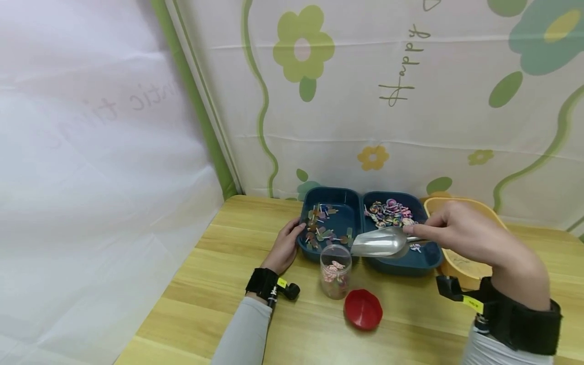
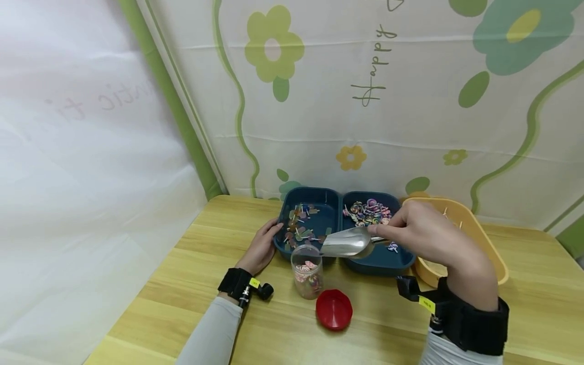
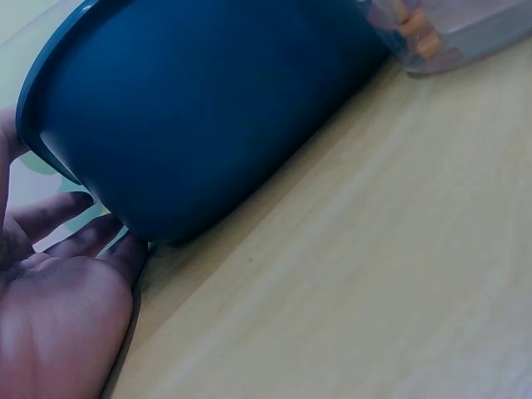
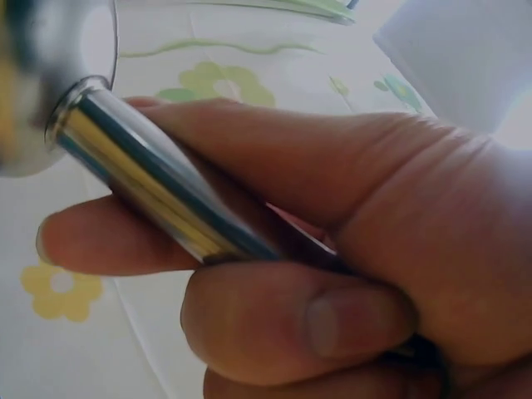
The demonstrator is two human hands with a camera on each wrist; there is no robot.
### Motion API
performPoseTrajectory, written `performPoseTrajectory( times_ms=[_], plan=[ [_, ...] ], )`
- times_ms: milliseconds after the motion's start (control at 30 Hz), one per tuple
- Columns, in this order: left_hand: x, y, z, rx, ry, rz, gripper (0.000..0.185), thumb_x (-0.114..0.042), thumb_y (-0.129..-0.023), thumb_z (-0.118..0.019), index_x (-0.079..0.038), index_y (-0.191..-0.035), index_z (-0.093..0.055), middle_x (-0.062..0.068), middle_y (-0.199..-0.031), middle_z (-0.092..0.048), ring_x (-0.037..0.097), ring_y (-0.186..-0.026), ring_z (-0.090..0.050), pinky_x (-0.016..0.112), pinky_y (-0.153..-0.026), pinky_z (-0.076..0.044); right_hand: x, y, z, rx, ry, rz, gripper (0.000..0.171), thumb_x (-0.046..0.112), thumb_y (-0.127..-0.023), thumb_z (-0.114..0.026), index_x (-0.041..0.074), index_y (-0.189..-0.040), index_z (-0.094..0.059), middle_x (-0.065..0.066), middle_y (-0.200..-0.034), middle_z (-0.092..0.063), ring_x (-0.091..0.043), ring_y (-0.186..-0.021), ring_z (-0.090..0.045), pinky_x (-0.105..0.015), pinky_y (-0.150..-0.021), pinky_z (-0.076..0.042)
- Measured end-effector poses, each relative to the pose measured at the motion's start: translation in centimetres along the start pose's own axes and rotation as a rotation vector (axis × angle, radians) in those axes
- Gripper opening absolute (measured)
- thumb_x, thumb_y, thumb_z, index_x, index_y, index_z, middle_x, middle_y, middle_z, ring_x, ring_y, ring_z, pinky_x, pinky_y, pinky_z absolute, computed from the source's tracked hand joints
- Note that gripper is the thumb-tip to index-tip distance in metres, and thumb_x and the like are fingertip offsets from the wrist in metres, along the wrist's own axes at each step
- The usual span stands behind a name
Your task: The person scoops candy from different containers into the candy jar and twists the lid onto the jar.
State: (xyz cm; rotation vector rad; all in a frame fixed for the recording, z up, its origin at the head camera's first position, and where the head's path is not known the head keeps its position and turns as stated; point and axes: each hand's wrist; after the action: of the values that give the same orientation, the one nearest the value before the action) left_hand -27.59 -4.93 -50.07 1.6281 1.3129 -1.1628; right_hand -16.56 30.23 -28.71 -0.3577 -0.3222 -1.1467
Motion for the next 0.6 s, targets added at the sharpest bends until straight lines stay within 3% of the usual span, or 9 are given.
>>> performPoseTrajectory(
  times_ms=[133,200,267,333,433,500,600],
  plan=[
    [0.0,0.0,0.0,0.005,0.002,-0.002,0.052,-0.023,-0.11,-0.05,-0.007,-0.157,-0.037,0.016,-0.159,-0.035,0.029,-0.146,-0.037,0.044,-0.121,-0.03,-1.0,0.8,0.7,-0.014,-0.059,-0.046,0.056,0.039,-0.1,-0.068,0.014,-0.051,-0.052,0.008,-0.057,-0.022,-0.008,-0.048,-0.026,-0.027,-0.047,-0.022],
    [0.0,0.0,0.0,0.003,0.001,0.001,0.051,-0.024,-0.11,-0.051,-0.007,-0.157,-0.038,0.015,-0.159,-0.036,0.028,-0.146,-0.038,0.044,-0.121,-0.03,-2.1,1.5,1.2,-0.015,-0.085,-0.086,0.053,0.038,-0.102,-0.065,0.013,-0.056,-0.058,0.006,-0.057,-0.03,-0.011,-0.048,-0.032,-0.029,-0.047,-0.027],
    [-0.1,0.0,-0.1,0.002,-0.001,0.002,0.052,-0.023,-0.11,-0.05,-0.006,-0.157,-0.037,0.015,-0.159,-0.036,0.028,-0.146,-0.037,0.044,-0.12,-0.031,-3.4,2.3,1.9,-0.005,-0.09,-0.153,0.047,0.039,-0.105,-0.059,0.012,-0.068,-0.072,0.004,-0.061,-0.042,-0.014,-0.053,-0.039,-0.029,-0.049,-0.032],
    [-0.1,-0.1,-0.1,-0.001,0.001,0.003,0.052,-0.023,-0.11,-0.051,-0.006,-0.157,-0.037,0.015,-0.159,-0.036,0.028,-0.146,-0.037,0.043,-0.12,-0.031,-4.7,2.9,2.4,0.004,-0.099,-0.228,0.047,0.041,-0.107,-0.055,0.005,-0.09,-0.079,-0.002,-0.073,-0.056,-0.017,-0.06,-0.047,-0.029,-0.053,-0.038],
    [-0.2,-0.2,-0.1,-0.001,0.005,0.004,0.052,-0.022,-0.11,-0.051,-0.005,-0.157,-0.037,0.016,-0.159,-0.035,0.028,-0.146,-0.037,0.043,-0.12,-0.031,-6.1,3.2,2.6,0.029,-0.099,-0.307,0.054,0.044,-0.107,-0.052,-0.005,-0.114,-0.075,-0.01,-0.093,-0.068,-0.017,-0.073,-0.055,-0.031,-0.061,-0.045],
    [-0.2,-0.2,-0.1,0.0,0.011,0.005,0.052,-0.022,-0.11,-0.051,-0.005,-0.157,-0.037,0.016,-0.159,-0.035,0.028,-0.146,-0.037,0.043,-0.121,-0.03,-6.5,3.2,2.5,0.044,-0.084,-0.329,0.055,0.044,-0.106,-0.055,-0.008,-0.116,-0.073,-0.01,-0.098,-0.069,-0.019,-0.076,-0.057,-0.032,-0.062,-0.045],
    [-0.1,-0.2,0.0,0.005,0.012,0.006,0.054,-0.023,-0.11,-0.051,-0.004,-0.157,-0.035,0.016,-0.16,-0.034,0.028,-0.146,-0.036,0.044,-0.121,-0.03,-6.9,2.6,1.9,0.081,-0.036,-0.313,0.045,0.038,-0.104,-0.059,-0.004,-0.106,-0.077,-0.005,-0.088,-0.066,-0.018,-0.072,-0.054,-0.031,-0.06,-0.041]
  ],
)
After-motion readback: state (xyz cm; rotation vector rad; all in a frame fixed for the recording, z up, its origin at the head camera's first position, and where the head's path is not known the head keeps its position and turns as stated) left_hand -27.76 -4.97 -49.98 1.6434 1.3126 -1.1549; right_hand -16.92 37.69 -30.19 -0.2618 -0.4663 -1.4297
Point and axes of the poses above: each hand's wrist, its own y-axis away from the middle knuckle, its own z-axis out of the back of the hand, x = y × z
